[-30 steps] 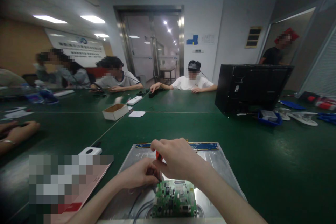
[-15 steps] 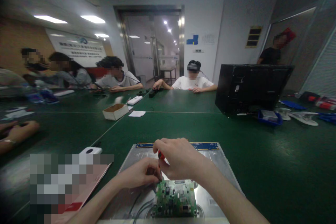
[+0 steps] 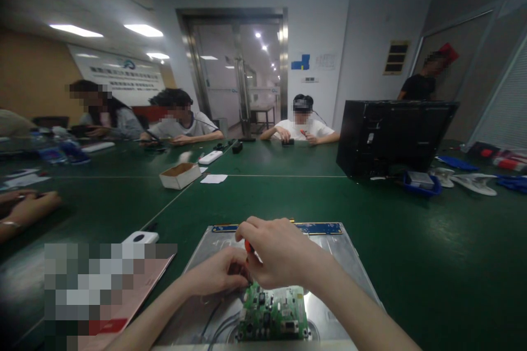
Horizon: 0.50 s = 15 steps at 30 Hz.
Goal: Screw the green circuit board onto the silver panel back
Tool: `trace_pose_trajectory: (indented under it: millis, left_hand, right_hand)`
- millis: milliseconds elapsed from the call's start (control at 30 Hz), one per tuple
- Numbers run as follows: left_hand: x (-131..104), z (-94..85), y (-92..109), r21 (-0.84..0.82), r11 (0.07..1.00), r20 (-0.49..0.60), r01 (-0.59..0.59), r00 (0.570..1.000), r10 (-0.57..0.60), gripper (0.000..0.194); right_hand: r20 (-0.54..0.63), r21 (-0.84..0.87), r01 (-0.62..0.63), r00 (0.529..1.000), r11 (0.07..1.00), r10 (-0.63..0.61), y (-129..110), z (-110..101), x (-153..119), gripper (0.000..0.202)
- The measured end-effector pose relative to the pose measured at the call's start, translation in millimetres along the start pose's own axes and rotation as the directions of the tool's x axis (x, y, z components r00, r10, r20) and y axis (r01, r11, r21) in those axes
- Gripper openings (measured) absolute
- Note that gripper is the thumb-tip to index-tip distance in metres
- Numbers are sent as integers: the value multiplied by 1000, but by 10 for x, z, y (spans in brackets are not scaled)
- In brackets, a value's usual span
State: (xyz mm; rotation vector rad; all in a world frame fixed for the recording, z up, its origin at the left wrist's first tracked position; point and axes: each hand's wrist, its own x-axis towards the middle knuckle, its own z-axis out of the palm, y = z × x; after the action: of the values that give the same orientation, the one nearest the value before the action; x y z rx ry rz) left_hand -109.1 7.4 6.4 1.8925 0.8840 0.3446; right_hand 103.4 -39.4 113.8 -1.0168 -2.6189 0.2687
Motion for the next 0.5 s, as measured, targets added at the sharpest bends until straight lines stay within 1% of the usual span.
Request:
trace_pose_trajectory:
  millis: [133,333,500]
  left_hand:
    - [2,-7,-7,-10,1000,11,-6,1000,6,6]
    - [-1,-7,-4,-6,1000,8,-10,1000,10,7]
    - [-8,4,0,8,1000,5,-1,1000,1,8]
  right_hand:
    - [21,-6,-35,999,999,35,-2,-17,-5,29]
    - [-2,-63,-51,999,997,51,8,3,10,17]
    - [7,-87,-70,997,994,71,1,16,22,11]
